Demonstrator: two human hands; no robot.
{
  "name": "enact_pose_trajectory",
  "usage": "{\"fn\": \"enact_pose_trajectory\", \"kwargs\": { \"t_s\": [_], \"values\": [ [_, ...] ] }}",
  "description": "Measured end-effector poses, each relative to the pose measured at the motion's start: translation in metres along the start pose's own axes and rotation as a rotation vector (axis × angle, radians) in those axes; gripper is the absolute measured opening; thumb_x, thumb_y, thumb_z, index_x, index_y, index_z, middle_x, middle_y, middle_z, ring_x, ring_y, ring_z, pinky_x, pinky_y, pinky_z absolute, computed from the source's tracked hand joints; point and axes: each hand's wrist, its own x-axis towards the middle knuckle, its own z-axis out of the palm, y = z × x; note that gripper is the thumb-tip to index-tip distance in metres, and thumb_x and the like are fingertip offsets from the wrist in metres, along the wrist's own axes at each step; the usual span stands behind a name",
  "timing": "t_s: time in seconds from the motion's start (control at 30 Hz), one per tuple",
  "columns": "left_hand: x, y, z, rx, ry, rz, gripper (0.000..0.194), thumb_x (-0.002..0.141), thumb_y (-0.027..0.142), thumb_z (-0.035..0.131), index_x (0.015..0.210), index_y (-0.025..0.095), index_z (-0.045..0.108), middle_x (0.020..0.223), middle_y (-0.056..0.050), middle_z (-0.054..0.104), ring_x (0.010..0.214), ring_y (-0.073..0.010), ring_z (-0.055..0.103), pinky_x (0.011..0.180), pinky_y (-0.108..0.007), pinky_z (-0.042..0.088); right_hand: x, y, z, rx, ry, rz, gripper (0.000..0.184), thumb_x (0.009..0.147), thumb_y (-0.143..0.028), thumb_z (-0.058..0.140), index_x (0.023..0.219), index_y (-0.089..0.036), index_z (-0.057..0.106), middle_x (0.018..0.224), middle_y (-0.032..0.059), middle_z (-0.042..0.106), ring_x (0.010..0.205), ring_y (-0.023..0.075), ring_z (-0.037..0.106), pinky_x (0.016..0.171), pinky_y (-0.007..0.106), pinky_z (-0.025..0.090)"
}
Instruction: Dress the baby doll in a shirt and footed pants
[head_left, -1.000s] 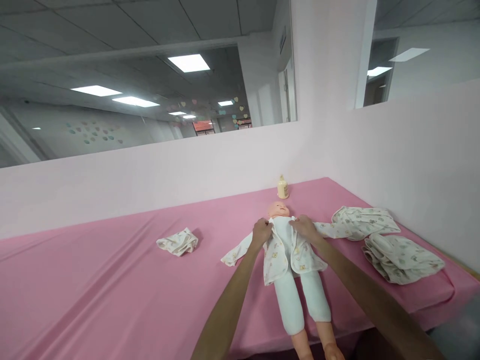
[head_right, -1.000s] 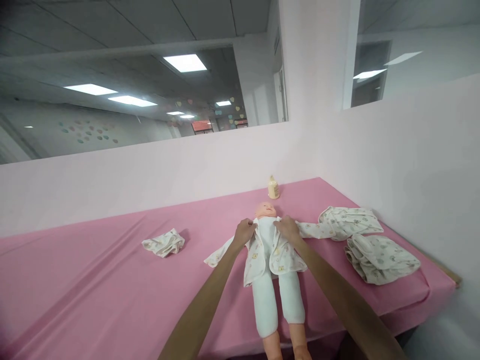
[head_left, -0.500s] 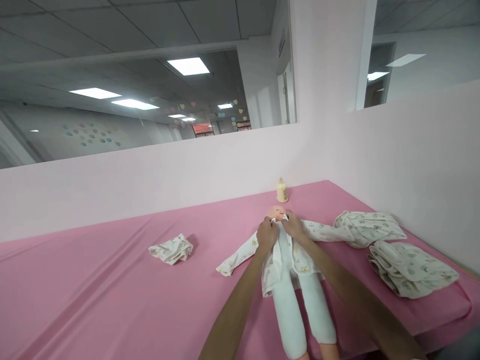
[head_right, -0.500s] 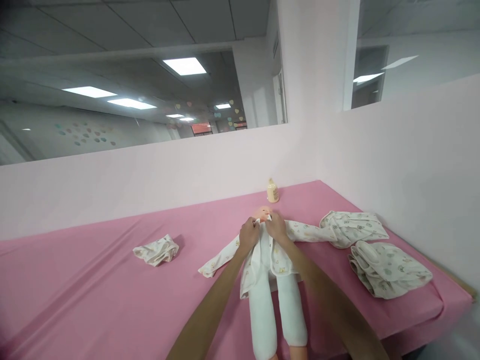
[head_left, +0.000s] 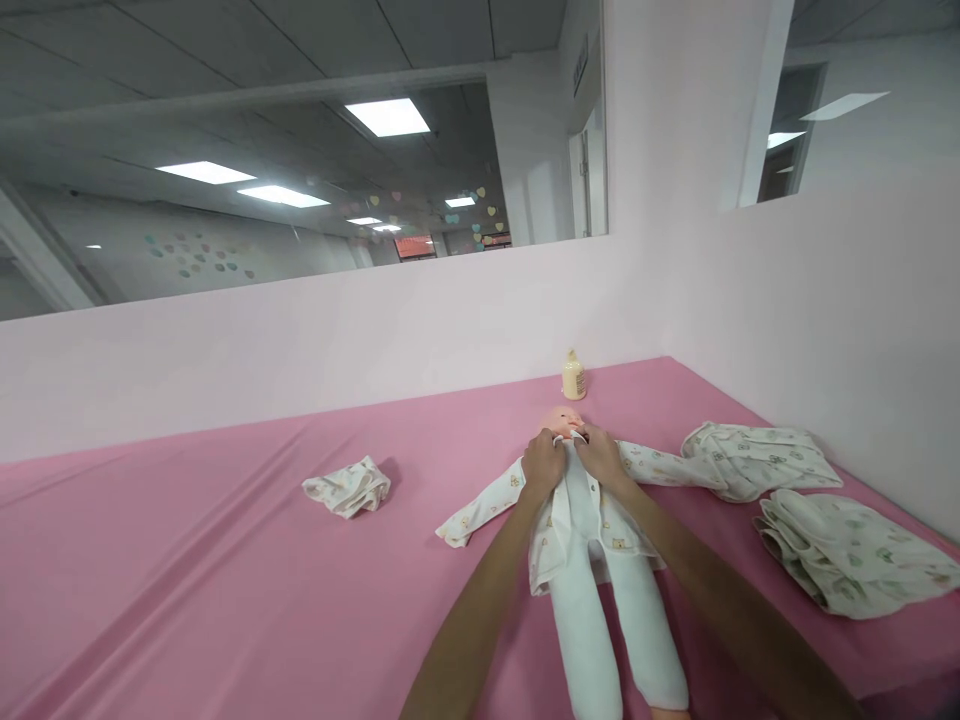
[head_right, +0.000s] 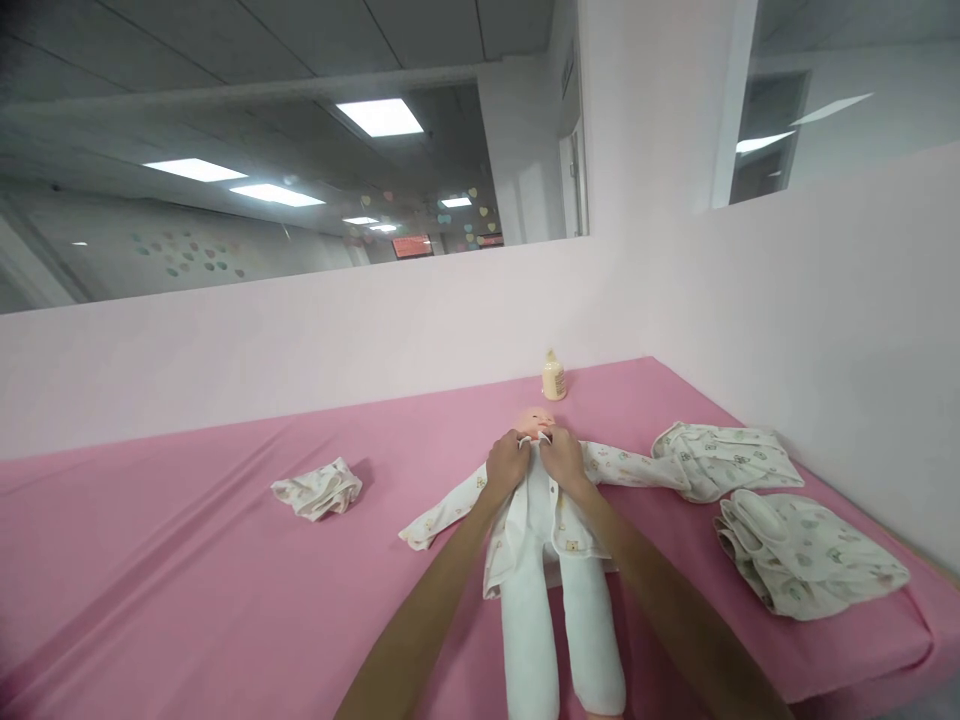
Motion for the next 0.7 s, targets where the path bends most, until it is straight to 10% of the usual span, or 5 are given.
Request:
{"fn": "enact_pose_trajectory", "kwargs": {
  "t_s": [0.7],
  "values": [
    [-0.007, 0.002, 0.009, -0.080, 0.117, 0.144, 0.018, 0.086, 0.025, 0.047, 0.094, 0.021, 0.063, 0.099, -0.005, 0.070, 0.092, -0.0211, 0.062, 0.073, -0.028, 0.039, -0.016, 0.006, 0.004, 0.130, 0.126, -0.108, 0.027, 0.083, -0.019, 0.042, 0.086, -0.018, 0.070, 0.095, 0.0064, 0.072, 0.088, 0.0190, 0.062, 0.081, 0.028, 0.043]
  ]
}}
